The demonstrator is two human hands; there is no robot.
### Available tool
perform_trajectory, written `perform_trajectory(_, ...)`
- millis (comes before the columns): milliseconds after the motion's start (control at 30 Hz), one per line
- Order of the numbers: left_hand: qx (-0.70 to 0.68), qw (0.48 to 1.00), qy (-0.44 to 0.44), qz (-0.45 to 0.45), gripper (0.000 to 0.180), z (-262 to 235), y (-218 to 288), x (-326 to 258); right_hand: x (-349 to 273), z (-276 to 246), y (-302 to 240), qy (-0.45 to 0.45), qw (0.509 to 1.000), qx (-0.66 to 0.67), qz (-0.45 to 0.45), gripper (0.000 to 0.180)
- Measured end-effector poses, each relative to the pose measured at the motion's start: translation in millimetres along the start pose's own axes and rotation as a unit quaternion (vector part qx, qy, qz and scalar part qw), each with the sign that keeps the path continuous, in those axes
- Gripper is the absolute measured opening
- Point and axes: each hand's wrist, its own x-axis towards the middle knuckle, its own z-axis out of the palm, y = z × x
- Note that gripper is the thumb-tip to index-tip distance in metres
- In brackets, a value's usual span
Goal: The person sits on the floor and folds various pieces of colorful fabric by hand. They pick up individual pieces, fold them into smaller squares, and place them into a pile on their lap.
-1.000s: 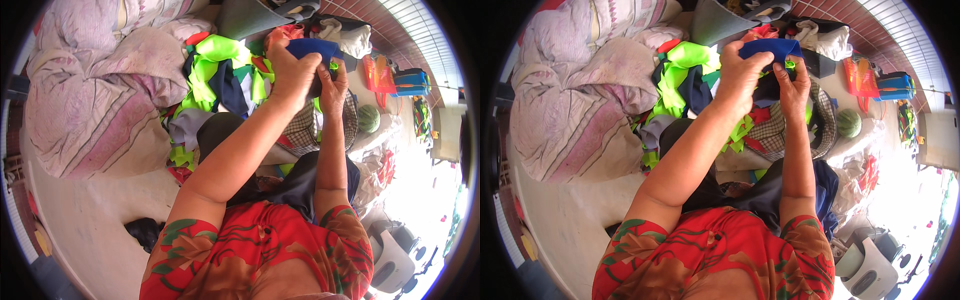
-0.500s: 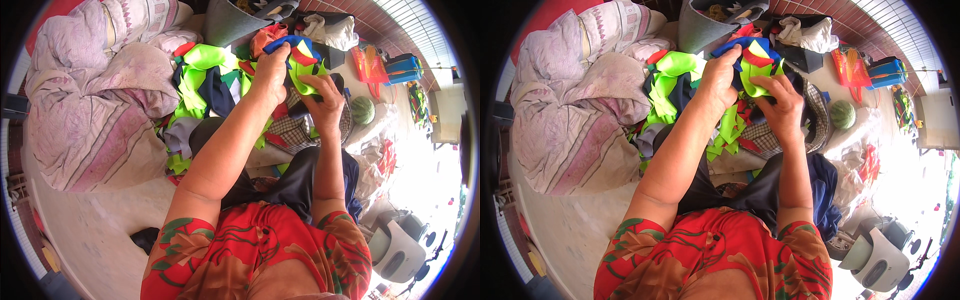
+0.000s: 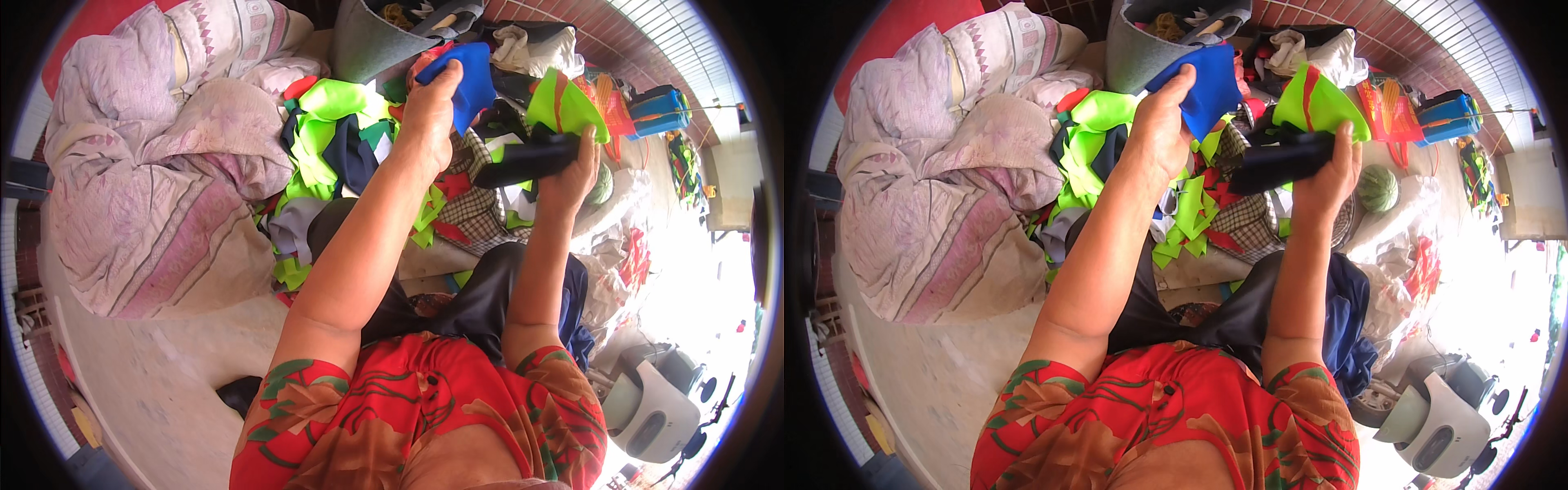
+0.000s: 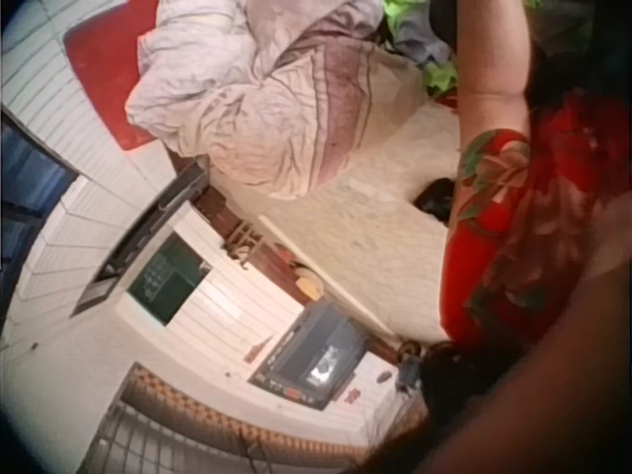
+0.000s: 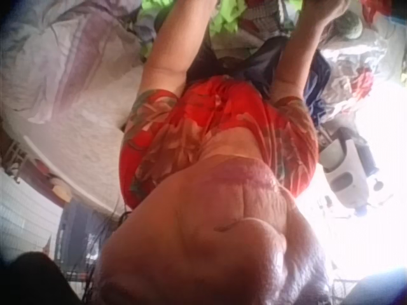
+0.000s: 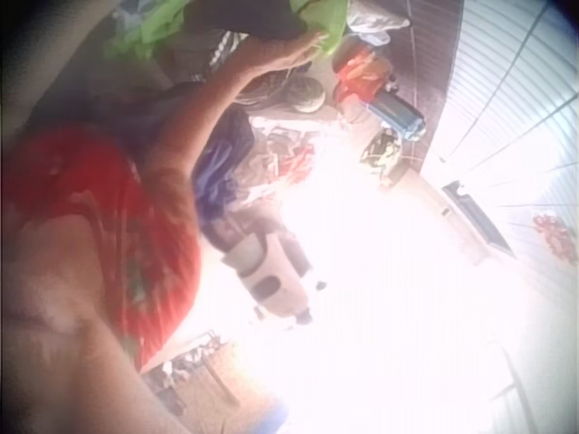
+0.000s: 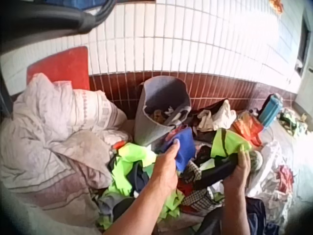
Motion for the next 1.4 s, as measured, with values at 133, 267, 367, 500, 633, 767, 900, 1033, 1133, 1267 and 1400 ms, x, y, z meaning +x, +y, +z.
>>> perform_trajectory(133, 0.001, 0.995, -0.077, -0.056, 0.031, 6, -6, -4, 2, 27, 15, -0.078, 0.982, -0.142, -0.096, 0.019)
perform_trajectory(267, -0.079, 0.989, -0.112, -0.056, 0.029, 14, -2, -11, -24, 35, 16, -0.261, 0.839, -0.458, -0.131, 0.037)
perform_trajectory(367, -0.031, 0.994, -0.101, -0.036, 0.023, 14, -2, -15, -24, 26, 19, -0.287, 0.888, -0.352, -0.076, 0.04)
perform_trajectory(500, -0.062, 0.996, -0.038, -0.059, 0.015, 13, -6, -11, -30, 17, 21, -0.243, 0.946, -0.212, 0.002, 0.039)
perform_trajectory(633, -0.117, 0.99, -0.023, -0.076, 0.017, 10, -12, -5, -24, 0, 17, -0.192, 0.978, -0.066, 0.046, 0.028)
perform_trajectory(767, -0.124, 0.989, -0.002, -0.077, 0.019, 10, -10, -7, -19, 1, -2, -0.075, 0.984, 0.087, 0.137, 0.02)
perform_trajectory(900, -0.11, 0.989, 0.037, -0.089, 0.027, 12, -4, -9, 9, 7, -28, -0.172, 0.909, 0.348, 0.152, 0.016)
perform_trajectory(1033, -0.108, 0.99, -0.016, -0.091, 0.023, 12, -7, -7, 10, 51, -45, -0.281, 0.796, 0.511, 0.163, 0.016)
perform_trajectory(1133, -0.065, 0.984, -0.051, -0.16, 0.025, 17, -1, -15, 39, 46, -24, -0.27, 0.899, 0.33, 0.103, 0.012)
perform_trajectory(1267, -0.188, 0.961, -0.134, -0.155, 0.035, 20, -4, -12, 29, 54, 1, -0.143, 0.978, -0.129, -0.076, 0.01)
perform_trajectory(1400, -0.095, 0.984, -0.106, -0.105, 0.04, 21, -10, -12, 12, 35, 21, -0.166, 0.964, -0.191, -0.078, 0.015)
